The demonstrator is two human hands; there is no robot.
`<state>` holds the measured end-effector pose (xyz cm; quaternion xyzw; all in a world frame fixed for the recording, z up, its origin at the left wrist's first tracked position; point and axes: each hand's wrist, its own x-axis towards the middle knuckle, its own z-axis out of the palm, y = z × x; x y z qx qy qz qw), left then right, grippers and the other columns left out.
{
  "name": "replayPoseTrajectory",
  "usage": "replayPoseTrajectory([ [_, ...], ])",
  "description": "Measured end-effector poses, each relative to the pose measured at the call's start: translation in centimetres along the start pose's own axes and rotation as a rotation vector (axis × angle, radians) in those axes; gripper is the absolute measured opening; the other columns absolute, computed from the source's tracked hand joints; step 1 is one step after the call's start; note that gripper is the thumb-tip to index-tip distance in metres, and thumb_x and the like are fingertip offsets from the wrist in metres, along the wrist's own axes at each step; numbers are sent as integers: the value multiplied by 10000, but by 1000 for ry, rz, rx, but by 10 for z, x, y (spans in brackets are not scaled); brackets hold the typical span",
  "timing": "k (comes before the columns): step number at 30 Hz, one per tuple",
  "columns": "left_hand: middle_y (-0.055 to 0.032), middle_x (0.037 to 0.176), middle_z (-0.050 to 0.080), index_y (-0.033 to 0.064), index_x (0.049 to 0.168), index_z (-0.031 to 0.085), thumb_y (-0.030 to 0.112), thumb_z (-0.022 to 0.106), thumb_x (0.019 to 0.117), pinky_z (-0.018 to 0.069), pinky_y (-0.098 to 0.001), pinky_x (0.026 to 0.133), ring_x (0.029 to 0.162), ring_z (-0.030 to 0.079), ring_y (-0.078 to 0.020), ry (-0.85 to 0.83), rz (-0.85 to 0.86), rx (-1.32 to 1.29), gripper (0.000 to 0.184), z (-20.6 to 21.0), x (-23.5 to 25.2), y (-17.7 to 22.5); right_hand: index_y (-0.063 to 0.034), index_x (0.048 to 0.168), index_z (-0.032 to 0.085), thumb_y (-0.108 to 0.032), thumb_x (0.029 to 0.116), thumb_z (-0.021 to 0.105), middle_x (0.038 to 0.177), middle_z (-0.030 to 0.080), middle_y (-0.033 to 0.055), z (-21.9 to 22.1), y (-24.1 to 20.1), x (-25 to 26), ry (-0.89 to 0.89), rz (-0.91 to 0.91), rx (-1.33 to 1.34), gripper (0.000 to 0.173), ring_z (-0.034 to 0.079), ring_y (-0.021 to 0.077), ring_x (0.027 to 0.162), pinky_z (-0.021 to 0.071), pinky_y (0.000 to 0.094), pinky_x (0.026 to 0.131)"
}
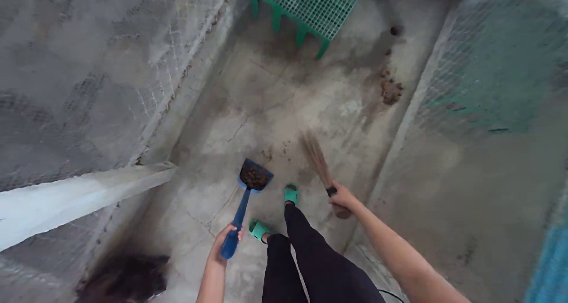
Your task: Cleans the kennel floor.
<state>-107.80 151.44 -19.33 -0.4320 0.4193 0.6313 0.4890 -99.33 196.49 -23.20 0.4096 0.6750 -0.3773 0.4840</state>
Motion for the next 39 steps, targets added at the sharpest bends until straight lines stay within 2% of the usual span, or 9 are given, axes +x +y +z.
replayPoseTrajectory([
  [4, -67, 725, 627, 27, 1027, 515, 108, 316, 1022, 508, -168, 458, 541, 622, -78, 64, -14, -88, 215, 19, 22, 11, -95, 1586, 322, -158, 830, 803, 1345, 610, 271, 115, -28, 21, -87, 3, 0, 898, 616, 419, 1234, 500, 607, 1024],
  [8, -75, 698, 611, 42, 1013, 497, 93, 350, 1016, 493, -179, 432, 515, 609, -93, 99, 8, -119, 156, 43, 26, 19, -116, 1649, 171, -206, 837, 820, 1416, 564, 287, 182, -36, 0, -276, -79, -251, 1043, 571, 445, 1299, 461, 624, 1071],
  [14, -78, 700, 583, 44, 1037, 492, 76, 372, 1007, 500, -198, 444, 521, 598, -108, 111, 19, -90, 128, 47, 30, 24, -202, 1584, 394, -110, 811, 824, 1356, 609, 263, 63, -34, -50, -143, -118, -242, 889, 604, 447, 1227, 480, 647, 1009],
  [18, -83, 658, 587, 35, 1005, 488, 52, 375, 1006, 494, -194, 426, 492, 599, -110, 134, 25, -77, 114, 53, 31, 24, -181, 1618, 296, -125, 855, 775, 1353, 606, 265, 15, -57, -6, 148, 28, -113, 903, 614, 428, 1228, 495, 611, 1008],
  [23, -79, 652, 577, 34, 1006, 481, 45, 385, 996, 499, -201, 437, 493, 593, -109, 157, 23, -72, 97, 66, 36, 28, -16, 1499, 435, -154, 858, 779, 1346, 610, 243, 60, -79, 71, 180, 75, 215, 740, 622, 352, 1220, 507, 532, 1022],
  [27, -82, 668, 576, 31, 1022, 486, 34, 393, 990, 506, -208, 457, 509, 592, -115, 155, 36, -76, 98, 66, 36, 26, -74, 1578, 321, -180, 803, 831, 1357, 603, 273, 170, -69, 43, -74, -35, -85, 934, 614, 431, 1235, 500, 620, 1023],
  [29, -78, 678, 572, 35, 1031, 481, 30, 395, 990, 505, -204, 451, 508, 590, -110, 158, 33, -78, 95, 67, 36, 26, -127, 1627, 245, -170, 806, 830, 1381, 587, 282, 190, -63, 18, -184, -87, -234, 1009, 603, 455, 1247, 490, 643, 1024],
  [34, -75, 670, 573, 35, 1022, 478, 29, 386, 984, 509, -208, 451, 503, 590, -110, 139, 28, -86, 100, 59, 33, 25, -225, 1599, 375, -138, 810, 818, 1376, 608, 247, 120, -53, -40, -215, -90, -293, 909, 597, 436, 1251, 472, 655, 1022],
  [39, -68, 657, 570, 37, 995, 486, 30, 379, 994, 505, -209, 457, 505, 586, -108, 120, 46, -77, 107, 55, 29, 24, -170, 1586, 374, -107, 832, 812, 1349, 609, 268, 38, -22, -24, 98, 48, -5, 874, 604, 426, 1238, 479, 619, 1026],
])
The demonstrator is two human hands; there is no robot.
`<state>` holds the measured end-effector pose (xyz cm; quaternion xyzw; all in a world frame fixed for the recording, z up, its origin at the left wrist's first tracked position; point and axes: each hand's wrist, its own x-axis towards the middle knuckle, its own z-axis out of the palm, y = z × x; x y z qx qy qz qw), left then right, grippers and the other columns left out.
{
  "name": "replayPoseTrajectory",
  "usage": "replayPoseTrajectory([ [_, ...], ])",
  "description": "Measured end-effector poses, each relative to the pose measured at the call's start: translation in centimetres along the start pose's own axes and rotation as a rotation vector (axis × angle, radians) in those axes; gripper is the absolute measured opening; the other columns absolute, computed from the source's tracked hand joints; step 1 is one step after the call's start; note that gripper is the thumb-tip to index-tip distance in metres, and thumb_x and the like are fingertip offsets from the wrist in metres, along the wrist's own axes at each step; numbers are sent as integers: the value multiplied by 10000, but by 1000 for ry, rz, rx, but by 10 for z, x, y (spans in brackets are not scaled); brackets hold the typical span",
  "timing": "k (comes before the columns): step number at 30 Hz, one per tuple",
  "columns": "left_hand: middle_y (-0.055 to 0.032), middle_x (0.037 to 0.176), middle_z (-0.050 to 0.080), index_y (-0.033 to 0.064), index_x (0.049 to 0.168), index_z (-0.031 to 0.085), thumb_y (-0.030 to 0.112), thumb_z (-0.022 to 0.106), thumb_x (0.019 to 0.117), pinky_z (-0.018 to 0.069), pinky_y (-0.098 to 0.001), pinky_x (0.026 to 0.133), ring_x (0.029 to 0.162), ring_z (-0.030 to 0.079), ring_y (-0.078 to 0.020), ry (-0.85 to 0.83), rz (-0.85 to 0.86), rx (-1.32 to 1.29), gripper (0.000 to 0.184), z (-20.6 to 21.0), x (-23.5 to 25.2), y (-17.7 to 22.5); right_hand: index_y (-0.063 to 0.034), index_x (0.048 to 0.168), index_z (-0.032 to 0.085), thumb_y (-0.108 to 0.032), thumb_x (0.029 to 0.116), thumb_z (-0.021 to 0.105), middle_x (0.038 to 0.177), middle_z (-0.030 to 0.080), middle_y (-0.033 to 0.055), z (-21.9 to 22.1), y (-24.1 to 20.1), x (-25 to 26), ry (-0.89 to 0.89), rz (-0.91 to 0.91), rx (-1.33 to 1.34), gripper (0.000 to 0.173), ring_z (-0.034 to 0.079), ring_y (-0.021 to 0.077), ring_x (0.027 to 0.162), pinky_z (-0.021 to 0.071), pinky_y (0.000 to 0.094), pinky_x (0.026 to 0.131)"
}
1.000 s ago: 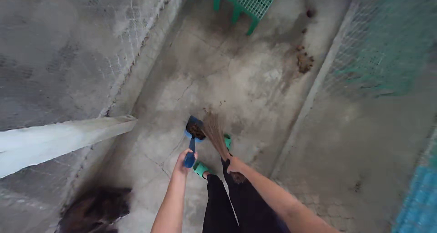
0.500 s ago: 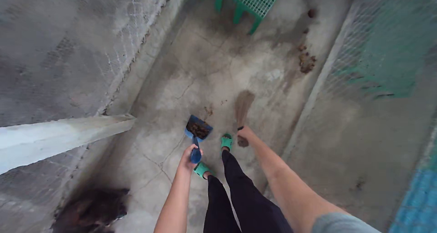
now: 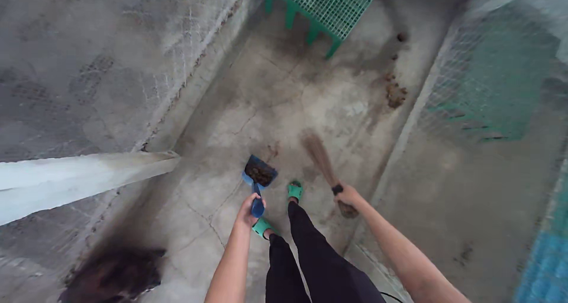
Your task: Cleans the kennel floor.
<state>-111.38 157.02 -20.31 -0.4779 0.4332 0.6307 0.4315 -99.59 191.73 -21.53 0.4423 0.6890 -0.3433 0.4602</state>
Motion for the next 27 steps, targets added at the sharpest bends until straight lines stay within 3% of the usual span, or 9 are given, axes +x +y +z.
replayPoseTrajectory([
  [3, -71, 672, 581, 37, 1005, 488, 28, 387, 998, 523, -213, 480, 525, 603, -113, 4, 7, -18, 101, 1, -3, -3, -74, 1508, 447, -127, 878, 766, 1329, 615, 248, 3, -8, 47, 65, 57, 179, 709, 624, 375, 1198, 503, 560, 1003],
  [6, -78, 684, 584, 33, 1001, 492, 32, 398, 1001, 525, -219, 486, 531, 602, -118, 29, 12, -31, 94, 5, 0, -2, -19, 1422, 530, -143, 862, 786, 1289, 636, 251, 72, -31, 57, -91, -10, 98, 628, 637, 373, 1170, 510, 561, 1000],
  [9, -82, 685, 577, 30, 997, 487, 28, 403, 998, 526, -224, 480, 528, 601, -126, 31, -1, -56, 83, 4, 3, -7, -48, 1519, 429, -170, 801, 835, 1330, 620, 272, 153, -39, 23, -280, -112, -157, 834, 617, 423, 1224, 492, 616, 1030],
  [11, -84, 679, 571, 32, 1003, 482, 26, 394, 992, 522, -222, 470, 520, 597, -125, 19, 5, -87, 89, -3, 2, -9, -58, 1583, 337, -184, 803, 840, 1382, 588, 287, 171, -41, 2, -368, -167, -304, 937, 584, 449, 1275, 463, 636, 1058],
  [13, -78, 684, 574, 30, 1036, 480, 44, 369, 1004, 512, -207, 460, 515, 593, -112, -22, 10, -111, 117, -21, -2, -14, -88, 1601, 315, -167, 816, 832, 1400, 568, 295, 151, -42, -16, -410, -192, -368, 944, 568, 460, 1287, 453, 649, 1056],
  [18, -57, 750, 609, 21, 1087, 520, 101, 309, 1017, 498, -160, 454, 535, 601, -69, -136, -44, -181, 236, -98, -19, -36, -147, 1567, 419, -84, 856, 790, 1391, 585, 262, 4, -77, -54, -406, -272, -565, 805, 583, 439, 1256, 457, 644, 1032],
  [21, -54, 789, 623, 34, 1114, 507, 97, 281, 1003, 514, -159, 477, 561, 619, -64, -200, -18, -220, 260, -133, -26, -53, -130, 1563, 416, -104, 852, 814, 1413, 561, 274, -47, -117, -48, -297, -296, -616, 815, 557, 452, 1282, 435, 649, 1050],
  [24, -73, 774, 636, 9, 1076, 528, 125, 284, 1010, 527, -160, 481, 563, 636, -74, -181, -29, -347, 278, -130, -32, -57, -116, 1550, 422, -148, 876, 787, 1400, 574, 260, -36, -146, 4, -121, -263, -460, 767, 574, 426, 1271, 452, 623, 1049],
  [27, -66, 742, 626, 22, 1019, 518, 135, 293, 1003, 520, -159, 477, 558, 631, -73, -152, 15, -463, 252, -104, -27, -50, -100, 1561, 394, -141, 851, 784, 1379, 592, 254, 34, -146, 61, -62, -246, -289, 811, 593, 404, 1259, 479, 597, 1042],
])
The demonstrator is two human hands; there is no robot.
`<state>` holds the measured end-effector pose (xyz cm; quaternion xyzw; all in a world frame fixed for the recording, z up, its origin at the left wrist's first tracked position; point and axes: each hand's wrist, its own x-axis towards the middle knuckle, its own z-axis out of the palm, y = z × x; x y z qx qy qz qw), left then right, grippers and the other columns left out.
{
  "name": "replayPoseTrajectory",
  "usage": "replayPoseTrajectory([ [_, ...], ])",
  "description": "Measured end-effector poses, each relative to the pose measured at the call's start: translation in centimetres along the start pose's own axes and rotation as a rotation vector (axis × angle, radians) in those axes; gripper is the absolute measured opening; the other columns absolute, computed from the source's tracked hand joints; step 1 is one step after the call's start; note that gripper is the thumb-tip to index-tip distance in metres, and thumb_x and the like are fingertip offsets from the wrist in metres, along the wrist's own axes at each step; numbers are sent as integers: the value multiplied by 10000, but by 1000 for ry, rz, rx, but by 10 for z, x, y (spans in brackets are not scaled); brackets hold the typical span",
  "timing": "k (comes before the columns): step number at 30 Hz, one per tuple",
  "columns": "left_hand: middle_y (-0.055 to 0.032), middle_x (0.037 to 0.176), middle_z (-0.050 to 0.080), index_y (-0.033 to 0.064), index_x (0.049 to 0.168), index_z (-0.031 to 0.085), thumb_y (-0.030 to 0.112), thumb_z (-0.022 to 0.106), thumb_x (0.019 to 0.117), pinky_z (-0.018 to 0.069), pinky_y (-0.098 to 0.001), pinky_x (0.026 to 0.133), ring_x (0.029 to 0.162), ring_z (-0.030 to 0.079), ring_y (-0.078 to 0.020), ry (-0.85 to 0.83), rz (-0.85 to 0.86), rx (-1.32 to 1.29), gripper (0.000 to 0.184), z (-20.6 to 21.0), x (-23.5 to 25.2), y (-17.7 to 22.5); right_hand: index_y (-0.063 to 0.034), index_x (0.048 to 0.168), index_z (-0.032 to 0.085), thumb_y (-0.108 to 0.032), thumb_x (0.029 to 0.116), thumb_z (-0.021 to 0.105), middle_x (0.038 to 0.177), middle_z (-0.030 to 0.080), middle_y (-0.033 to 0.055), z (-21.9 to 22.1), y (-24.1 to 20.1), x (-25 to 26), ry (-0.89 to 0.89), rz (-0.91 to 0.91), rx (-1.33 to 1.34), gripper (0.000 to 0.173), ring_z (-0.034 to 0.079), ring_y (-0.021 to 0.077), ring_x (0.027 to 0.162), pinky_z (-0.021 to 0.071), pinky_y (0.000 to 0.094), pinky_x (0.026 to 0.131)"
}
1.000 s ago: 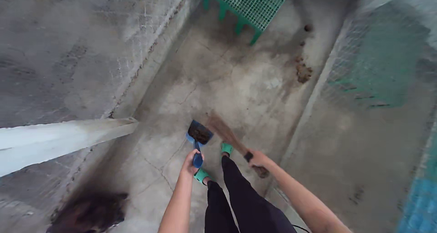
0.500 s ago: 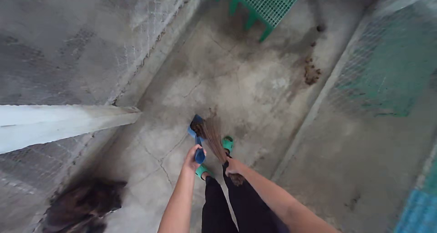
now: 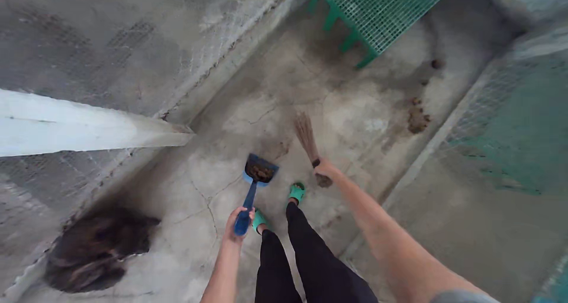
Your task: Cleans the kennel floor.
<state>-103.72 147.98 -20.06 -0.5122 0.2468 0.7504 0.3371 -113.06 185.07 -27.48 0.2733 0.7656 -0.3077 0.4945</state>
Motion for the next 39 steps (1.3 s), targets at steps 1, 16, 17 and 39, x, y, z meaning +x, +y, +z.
replayPoseTrajectory([
  [1, -72, 737, 622, 23, 1018, 510, 126, 307, 1005, 524, -168, 474, 554, 631, -83, 24, 27, -19, 228, 11, 7, -2, -82, 1544, 409, -147, 840, 792, 1362, 602, 258, 29, 0, 7, -31, -5, -26, 804, 599, 409, 1250, 484, 603, 1034],
  [16, -93, 719, 597, 21, 1025, 489, 65, 360, 1003, 519, -198, 461, 532, 611, -113, 93, 76, -27, 139, 30, 23, -2, -108, 1540, 435, -123, 877, 764, 1388, 577, 266, -40, -110, -63, -121, -100, -406, 741, 569, 435, 1269, 448, 634, 1036],
  [17, -97, 717, 598, 20, 1027, 489, 62, 371, 1004, 520, -201, 457, 527, 612, -117, 110, 75, -32, 128, 34, 22, -2, -114, 1566, 401, -128, 877, 756, 1398, 573, 265, -29, -112, -39, -82, -93, -387, 775, 569, 431, 1277, 452, 628, 1041],
  [39, -85, 822, 644, 12, 1096, 506, 99, 307, 994, 539, -173, 477, 559, 639, -78, -2, 48, -189, 240, -99, -39, -14, -85, 1489, 496, -167, 876, 801, 1353, 601, 272, 3, -192, -45, -92, -170, -639, 690, 579, 452, 1254, 458, 652, 1018],
])
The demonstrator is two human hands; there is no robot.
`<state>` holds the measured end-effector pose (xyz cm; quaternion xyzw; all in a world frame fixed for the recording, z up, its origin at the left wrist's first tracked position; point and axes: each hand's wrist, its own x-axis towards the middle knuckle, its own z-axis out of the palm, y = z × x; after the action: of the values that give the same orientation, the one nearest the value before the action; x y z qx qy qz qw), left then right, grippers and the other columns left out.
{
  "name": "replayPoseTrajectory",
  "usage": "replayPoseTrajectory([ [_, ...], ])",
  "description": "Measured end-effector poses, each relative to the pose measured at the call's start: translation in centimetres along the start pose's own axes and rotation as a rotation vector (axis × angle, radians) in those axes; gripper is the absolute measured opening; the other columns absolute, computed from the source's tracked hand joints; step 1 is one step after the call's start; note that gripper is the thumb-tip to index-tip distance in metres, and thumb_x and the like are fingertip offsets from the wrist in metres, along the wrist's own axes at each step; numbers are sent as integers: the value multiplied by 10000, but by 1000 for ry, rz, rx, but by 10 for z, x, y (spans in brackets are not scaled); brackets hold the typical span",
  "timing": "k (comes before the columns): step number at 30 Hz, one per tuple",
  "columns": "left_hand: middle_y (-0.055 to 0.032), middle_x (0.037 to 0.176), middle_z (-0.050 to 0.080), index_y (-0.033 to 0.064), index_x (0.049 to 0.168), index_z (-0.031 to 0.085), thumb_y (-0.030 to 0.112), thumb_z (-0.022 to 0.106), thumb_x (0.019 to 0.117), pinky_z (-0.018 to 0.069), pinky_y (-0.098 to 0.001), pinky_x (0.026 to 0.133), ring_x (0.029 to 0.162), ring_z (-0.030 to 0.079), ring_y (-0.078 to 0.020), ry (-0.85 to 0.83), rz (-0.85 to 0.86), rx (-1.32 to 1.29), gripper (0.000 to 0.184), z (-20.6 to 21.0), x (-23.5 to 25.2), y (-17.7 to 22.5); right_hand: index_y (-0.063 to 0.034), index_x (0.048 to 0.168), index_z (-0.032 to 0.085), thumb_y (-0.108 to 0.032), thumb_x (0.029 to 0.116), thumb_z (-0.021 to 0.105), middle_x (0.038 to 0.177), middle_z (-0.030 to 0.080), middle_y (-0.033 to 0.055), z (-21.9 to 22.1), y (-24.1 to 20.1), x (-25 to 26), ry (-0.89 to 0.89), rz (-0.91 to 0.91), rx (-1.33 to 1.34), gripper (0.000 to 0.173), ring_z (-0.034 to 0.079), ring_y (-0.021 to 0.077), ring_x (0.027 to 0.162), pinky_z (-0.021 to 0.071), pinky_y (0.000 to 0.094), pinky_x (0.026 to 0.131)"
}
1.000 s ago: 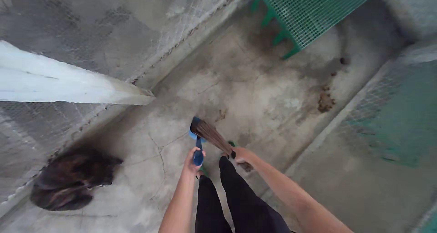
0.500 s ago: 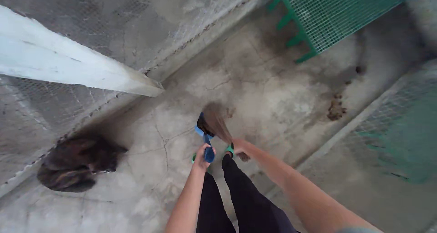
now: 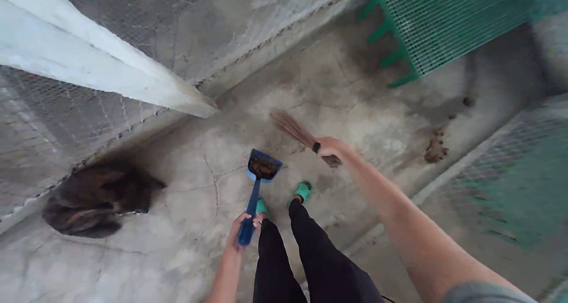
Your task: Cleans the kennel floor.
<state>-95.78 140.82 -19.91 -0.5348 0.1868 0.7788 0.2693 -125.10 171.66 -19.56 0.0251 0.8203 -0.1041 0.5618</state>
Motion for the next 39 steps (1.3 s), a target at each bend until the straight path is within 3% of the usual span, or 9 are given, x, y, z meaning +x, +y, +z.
replayPoseTrajectory([
  [4, -92, 747, 613, 13, 1043, 496, 102, 326, 1015, 523, -180, 452, 532, 620, -95, 90, 11, -36, 194, 32, 18, 18, -49, 1544, 384, -142, 864, 766, 1369, 587, 275, 98, -28, 58, -39, 28, 114, 785, 592, 442, 1250, 485, 628, 1014],
  [7, -91, 743, 593, 27, 1047, 482, 80, 350, 1011, 525, -188, 463, 539, 614, -104, 141, 0, -32, 147, 50, 25, 22, 24, 1500, 415, -174, 864, 756, 1376, 581, 286, 182, -48, 26, -224, -3, -94, 748, 587, 446, 1262, 486, 640, 1004],
  [9, -91, 721, 597, 30, 1026, 484, 66, 357, 1006, 523, -193, 459, 528, 613, -106, 162, 2, -14, 134, 54, 26, 24, 3, 1530, 382, -194, 860, 763, 1394, 570, 287, 201, -60, -9, -327, -30, -193, 796, 576, 455, 1279, 483, 649, 1006],
  [14, -71, 733, 616, 19, 1050, 503, 103, 306, 1025, 517, -181, 452, 523, 614, -88, 68, 12, 30, 216, 9, 7, 14, -137, 1537, 467, -173, 824, 830, 1403, 580, 260, 142, -19, -73, -302, -23, 71, 801, 556, 455, 1292, 439, 670, 1044],
  [18, -68, 797, 633, 22, 1116, 504, 108, 287, 1026, 523, -176, 471, 553, 625, -78, 32, -7, 79, 249, -45, -15, 9, -211, 1637, 276, -120, 835, 827, 1429, 546, 284, 111, 36, -87, -179, 81, 190, 977, 552, 463, 1291, 441, 644, 1050],
  [23, -73, 770, 624, 22, 1051, 502, 110, 301, 1030, 527, -178, 473, 553, 626, -84, 44, -40, 120, 221, -46, -17, 18, -138, 1629, 227, -202, 846, 791, 1367, 594, 277, 195, 23, -39, -33, 227, 240, 967, 603, 456, 1244, 496, 639, 1009],
  [29, -79, 722, 585, 36, 1028, 472, 55, 352, 1012, 521, -200, 464, 525, 599, -107, 135, -18, 152, 123, 13, 4, 17, -49, 1624, 178, -158, 879, 753, 1396, 557, 316, 303, -66, -63, -333, 55, 80, 947, 571, 479, 1284, 477, 644, 1035],
  [36, -82, 709, 591, 19, 1025, 488, 40, 343, 1002, 520, -197, 462, 524, 604, -105, 89, -17, 227, 148, -15, -4, 20, -249, 1642, 257, -142, 840, 793, 1399, 579, 288, 249, 1, -99, -236, 9, 61, 971, 574, 500, 1264, 467, 708, 996],
  [39, -81, 719, 597, 20, 1037, 485, 52, 340, 1008, 530, -200, 474, 536, 613, -105, 82, -25, 238, 151, -22, -5, 20, -215, 1656, 186, -155, 847, 789, 1380, 585, 292, 249, 12, -100, -175, 129, 140, 1011, 588, 488, 1250, 477, 687, 995],
])
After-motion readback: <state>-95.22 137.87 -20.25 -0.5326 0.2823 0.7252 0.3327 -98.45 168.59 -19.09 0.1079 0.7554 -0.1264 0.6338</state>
